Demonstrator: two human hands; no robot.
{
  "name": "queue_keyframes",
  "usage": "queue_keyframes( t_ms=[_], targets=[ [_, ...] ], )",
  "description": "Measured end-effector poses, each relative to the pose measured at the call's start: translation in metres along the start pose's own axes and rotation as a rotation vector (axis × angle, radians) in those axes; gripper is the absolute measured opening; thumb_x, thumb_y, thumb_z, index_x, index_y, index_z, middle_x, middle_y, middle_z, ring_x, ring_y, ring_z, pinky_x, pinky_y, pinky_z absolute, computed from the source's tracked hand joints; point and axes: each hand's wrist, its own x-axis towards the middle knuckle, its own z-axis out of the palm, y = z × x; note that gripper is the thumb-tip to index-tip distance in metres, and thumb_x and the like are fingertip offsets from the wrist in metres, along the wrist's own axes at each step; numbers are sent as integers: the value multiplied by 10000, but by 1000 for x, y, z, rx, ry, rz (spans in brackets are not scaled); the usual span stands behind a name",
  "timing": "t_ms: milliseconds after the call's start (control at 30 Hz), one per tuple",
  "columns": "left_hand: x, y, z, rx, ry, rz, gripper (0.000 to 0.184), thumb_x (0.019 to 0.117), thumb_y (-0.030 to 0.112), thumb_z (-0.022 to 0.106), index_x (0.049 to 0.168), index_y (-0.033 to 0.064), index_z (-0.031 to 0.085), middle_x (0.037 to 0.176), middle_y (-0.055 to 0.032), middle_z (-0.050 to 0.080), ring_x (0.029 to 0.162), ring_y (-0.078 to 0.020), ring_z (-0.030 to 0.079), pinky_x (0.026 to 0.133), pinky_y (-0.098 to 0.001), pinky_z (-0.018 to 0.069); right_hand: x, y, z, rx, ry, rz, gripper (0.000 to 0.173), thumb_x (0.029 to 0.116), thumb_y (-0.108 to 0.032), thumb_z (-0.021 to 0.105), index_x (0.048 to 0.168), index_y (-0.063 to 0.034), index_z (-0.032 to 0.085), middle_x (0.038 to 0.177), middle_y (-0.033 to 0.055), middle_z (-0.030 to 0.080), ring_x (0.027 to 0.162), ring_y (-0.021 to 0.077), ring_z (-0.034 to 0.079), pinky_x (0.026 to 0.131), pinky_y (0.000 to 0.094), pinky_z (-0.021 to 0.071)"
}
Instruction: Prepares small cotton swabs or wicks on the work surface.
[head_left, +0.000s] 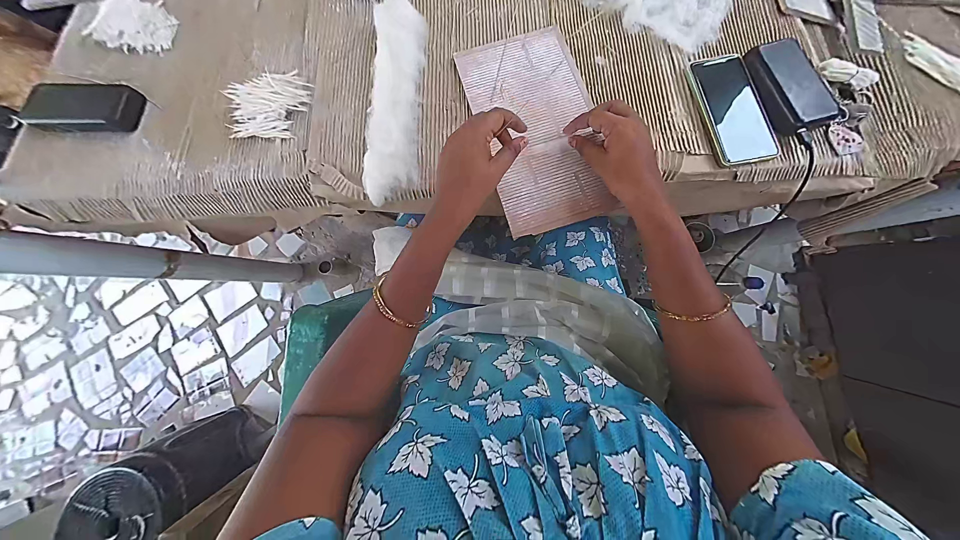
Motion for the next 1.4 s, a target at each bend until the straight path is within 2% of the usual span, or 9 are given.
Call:
queue_keyframes(
  t_ms=[100, 233, 300, 433, 800, 1000, 1067, 1200, 1400],
  targets=[
    [8, 10, 12, 66, -94, -19, 272, 997, 267, 681, 1193, 83, 721, 1141, -135, 677, 1086, -287, 645, 939, -487, 513, 0, 1, 3, 14, -4, -56, 200, 962, -194, 698, 1134, -112, 763, 1219, 162, 637, 1177, 317, 585, 1001, 478, 469],
    [15, 20, 22, 166, -164, -133, 281, 984, 271, 706, 1219, 118, 710, 1168, -153, 624, 1002, -302, 637, 860, -492, 530, 0, -1, 8, -39, -16, -65, 196, 948, -214, 714, 1125, -157, 775, 1249, 149, 637, 1171, 352, 570, 988, 534, 438],
    [15, 21, 26, 172, -157, -145, 258, 991, 267, 697, 1196, 112, 719, 1173, -155, 632, 1034, -309, 644, 879, -499, 530, 0, -2, 9, -52, -18, -70, 185, 948, -209, 712, 1114, -157, 777, 1257, 157, 633, 1167, 369, 566, 974, 551, 436],
    [16, 24, 30, 187, -136, -146, 213, 1007, 241, 669, 1152, 99, 734, 1194, -150, 643, 1089, -317, 647, 908, -504, 528, 0, -3, 10, -60, -11, -61, 159, 954, -215, 704, 1069, -135, 780, 1248, 164, 634, 1187, 366, 561, 982, 538, 438],
    [13, 20, 32, 200, -104, -134, 209, 1019, 249, 647, 1118, 89, 737, 1133, -145, 650, 1056, -300, 651, 883, -490, 521, 2, 1, 7, -14, 10, -54, 158, 950, -164, 702, 1071, -93, 775, 1208, 182, 638, 1174, 335, 580, 1006, 487, 452],
    [19, 11, 19, -24, -112, -138, 342, 998, 317, 682, 1247, 82, 688, 1170, -132, 655, 1081, -265, 620, 932, -462, 497, 3, 7, -13, 109, -80, 79, 267, 986, -180, 679, 1236, -85, 691, 1291, 174, 558, 934, 201, 609, 811, 345, 524],
    [22, 11, 18, -53, -119, -144, 351, 994, 332, 685, 1249, 90, 694, 1180, -125, 655, 1107, -258, 613, 948, -470, 487, 3, 8, -13, 110, -91, 76, 253, 984, -177, 679, 1222, -93, 703, 1283, 166, 558, 972, 201, 597, 832, 344, 511],
    [24, 18, 27, 66, -167, -114, 335, 977, 330, 711, 1240, 122, 708, 1209, -139, 637, 1114, -295, 621, 934, -508, 507, 2, 4, -7, 42, -68, 13, 208, 950, -144, 704, 1144, -85, 755, 1276, 190, 601, 1211, 311, 556, 1018, 455, 452],
    [24, 25, 39, 181, -138, -121, 229, 1004, 281, 668, 1176, 147, 739, 1218, -136, 644, 1134, -307, 633, 929, -509, 513, 1, 2, -1, -26, -24, -9, 166, 956, -162, 691, 1076, -82, 772, 1240, 186, 628, 1190, 347, 556, 1023, 488, 425]
  ],
)
